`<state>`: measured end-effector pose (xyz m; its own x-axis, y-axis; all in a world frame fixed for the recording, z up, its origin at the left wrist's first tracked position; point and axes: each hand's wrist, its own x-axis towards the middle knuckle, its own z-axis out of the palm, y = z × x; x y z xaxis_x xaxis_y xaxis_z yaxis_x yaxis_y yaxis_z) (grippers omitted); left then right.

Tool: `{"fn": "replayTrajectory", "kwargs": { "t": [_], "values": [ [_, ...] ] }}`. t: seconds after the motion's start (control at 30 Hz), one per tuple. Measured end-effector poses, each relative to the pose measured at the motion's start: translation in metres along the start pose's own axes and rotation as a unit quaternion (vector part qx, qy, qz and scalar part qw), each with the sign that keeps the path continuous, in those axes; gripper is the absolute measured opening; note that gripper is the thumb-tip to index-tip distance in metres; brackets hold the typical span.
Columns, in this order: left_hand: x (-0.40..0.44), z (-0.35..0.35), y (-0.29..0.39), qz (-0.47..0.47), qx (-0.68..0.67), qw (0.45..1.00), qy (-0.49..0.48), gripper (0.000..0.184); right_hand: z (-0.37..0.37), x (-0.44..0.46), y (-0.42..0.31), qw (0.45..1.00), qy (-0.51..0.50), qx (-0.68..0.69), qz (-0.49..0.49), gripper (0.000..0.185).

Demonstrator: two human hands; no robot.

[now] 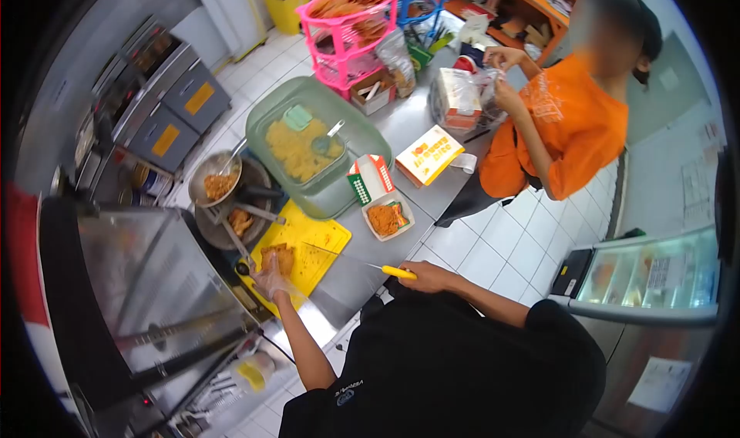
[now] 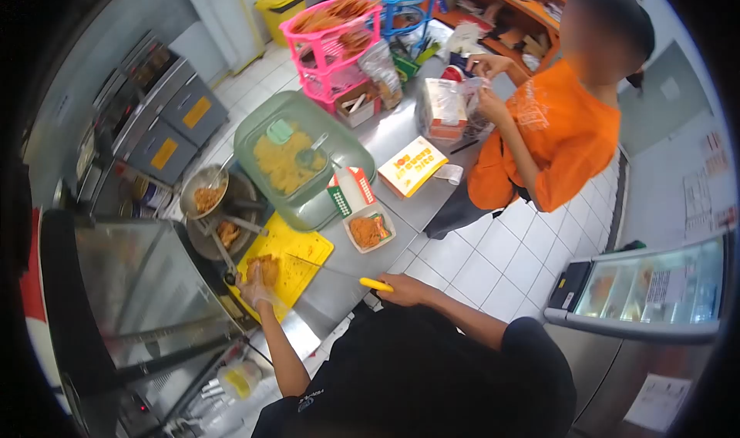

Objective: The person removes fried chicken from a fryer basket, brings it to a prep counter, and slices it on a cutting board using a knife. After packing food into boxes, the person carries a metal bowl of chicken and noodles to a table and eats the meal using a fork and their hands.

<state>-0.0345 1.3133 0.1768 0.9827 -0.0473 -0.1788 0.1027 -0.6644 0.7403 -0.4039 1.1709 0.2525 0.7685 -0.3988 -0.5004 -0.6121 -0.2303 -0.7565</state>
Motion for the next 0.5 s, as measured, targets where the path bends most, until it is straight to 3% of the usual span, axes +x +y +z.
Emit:
{"fn": "replayTrajectory", "kwargs": {
  "t": [0.1,0.13,0.17,0.27,0.33,0.4,0.5],
  "values": [
    [0.004,-0.003,0.006,0.028,0.108,0.993,0.041,0.081,0.007,-0.024,-0.009,0.999,0.006,0.019,0.046,0.037],
    [0.016,0.004,-0.02,0.205,0.074,0.967,0.133,0.081,0.014,-0.03,-0.009,0.998,0.012,0.029,0.061,0.037],
    [0.011,0.0,-0.015,0.206,0.074,0.967,0.13,0.081,0.02,-0.033,-0.01,0.997,0.014,0.03,0.063,0.037],
    [-0.007,-0.017,-0.006,0.241,0.199,0.95,-0.009,0.083,0.041,-0.04,-0.018,0.995,0.051,0.04,0.073,0.038],
    [0.0,-0.011,-0.019,0.373,0.2,0.905,0.044,0.079,0.048,-0.037,-0.027,0.992,0.071,0.06,0.087,0.036],
    [0.036,0.018,-0.065,0.329,0.16,0.931,-0.004,0.074,0.056,-0.034,-0.031,0.992,0.075,0.055,0.089,0.037],
    [0.049,0.013,-0.038,0.325,0.23,0.914,-0.084,0.051,0.063,-0.022,-0.027,0.991,0.105,0.01,0.078,0.034]
  ]
}}
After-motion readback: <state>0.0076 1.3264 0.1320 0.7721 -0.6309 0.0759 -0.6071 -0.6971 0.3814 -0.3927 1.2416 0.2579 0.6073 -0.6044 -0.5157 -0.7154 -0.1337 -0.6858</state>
